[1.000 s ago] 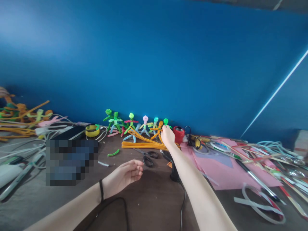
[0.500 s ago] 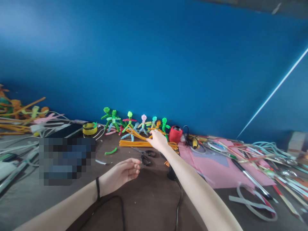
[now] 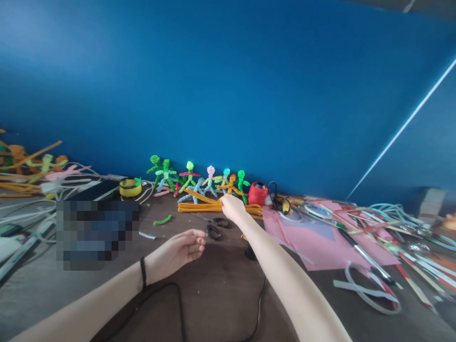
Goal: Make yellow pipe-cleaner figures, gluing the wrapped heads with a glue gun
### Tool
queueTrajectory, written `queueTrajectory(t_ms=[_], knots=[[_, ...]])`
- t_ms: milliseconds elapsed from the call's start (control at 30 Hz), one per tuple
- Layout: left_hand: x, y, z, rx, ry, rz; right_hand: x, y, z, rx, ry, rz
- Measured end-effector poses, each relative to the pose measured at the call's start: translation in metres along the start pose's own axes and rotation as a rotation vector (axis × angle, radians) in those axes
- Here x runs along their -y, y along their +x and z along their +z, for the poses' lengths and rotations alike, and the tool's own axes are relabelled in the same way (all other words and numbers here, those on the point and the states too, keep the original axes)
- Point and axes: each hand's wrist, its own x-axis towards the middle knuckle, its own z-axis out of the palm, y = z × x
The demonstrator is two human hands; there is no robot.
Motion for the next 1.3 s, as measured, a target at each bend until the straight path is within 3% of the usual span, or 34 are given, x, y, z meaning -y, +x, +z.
queueTrajectory(t_ms=[467, 700, 867, 1000, 1133, 1233, 1300], knots=[[-0.003, -0.002, 0.005, -0.017, -0.003, -0.023, 0.005, 0.005, -0.002, -0.095, -0.046, 0.085], [-0.002, -0.001, 0.003, -0.008, -0.015, -0.021, 0.004, 0.001, -0.012, -0.211, -0.020, 0.104], [-0.003, -0.002, 0.004, -0.025, -0.003, -0.015, 0.020, -0.009, -0.039, -0.341, -0.034, 0.018], [-0.005, -0.004, 0.007, -0.074, 0.018, -0.004, 0.043, -0.039, -0.055, -0.468, -0.094, -0.215], [-0.004, -0.004, 0.006, -0.054, -0.015, 0.041, 0.061, -0.083, -0.040, -0.360, 0.009, -0.276], [-0.001, -0.003, 0.004, -0.019, -0.041, 0.087, 0.063, -0.109, -0.013, -0.119, 0.165, -0.175], [0.000, -0.003, 0.005, -0.010, -0.041, 0.102, 0.061, -0.120, 0.004, -0.088, 0.254, -0.147]])
